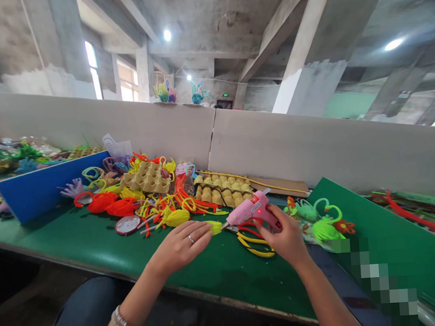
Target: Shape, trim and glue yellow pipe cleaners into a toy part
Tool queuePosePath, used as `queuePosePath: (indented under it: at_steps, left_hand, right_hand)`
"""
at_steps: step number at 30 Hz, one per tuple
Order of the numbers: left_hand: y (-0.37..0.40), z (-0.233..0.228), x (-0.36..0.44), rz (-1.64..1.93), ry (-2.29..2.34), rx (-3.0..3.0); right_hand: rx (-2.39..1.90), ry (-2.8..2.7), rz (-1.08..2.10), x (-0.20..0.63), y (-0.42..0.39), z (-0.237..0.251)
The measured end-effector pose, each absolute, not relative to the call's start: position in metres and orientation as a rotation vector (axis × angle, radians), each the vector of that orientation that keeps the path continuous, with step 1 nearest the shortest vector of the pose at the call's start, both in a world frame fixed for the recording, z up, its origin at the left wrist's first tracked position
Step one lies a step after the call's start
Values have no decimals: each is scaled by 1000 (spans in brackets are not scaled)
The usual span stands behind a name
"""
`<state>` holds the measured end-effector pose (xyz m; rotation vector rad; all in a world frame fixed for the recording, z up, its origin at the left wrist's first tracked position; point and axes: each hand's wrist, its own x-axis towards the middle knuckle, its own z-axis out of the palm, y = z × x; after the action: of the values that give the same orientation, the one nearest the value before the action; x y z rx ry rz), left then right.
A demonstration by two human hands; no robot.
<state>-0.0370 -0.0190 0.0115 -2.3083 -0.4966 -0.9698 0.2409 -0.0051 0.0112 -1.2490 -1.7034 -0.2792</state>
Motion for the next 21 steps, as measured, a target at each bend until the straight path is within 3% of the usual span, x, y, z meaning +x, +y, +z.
queuePosePath:
  at_steps: [21]
  left_hand:
    - [-22, 14, -35, -966, -458, -2331]
  right_hand:
    - [-1318, -1660, -267, 243, -6, 14]
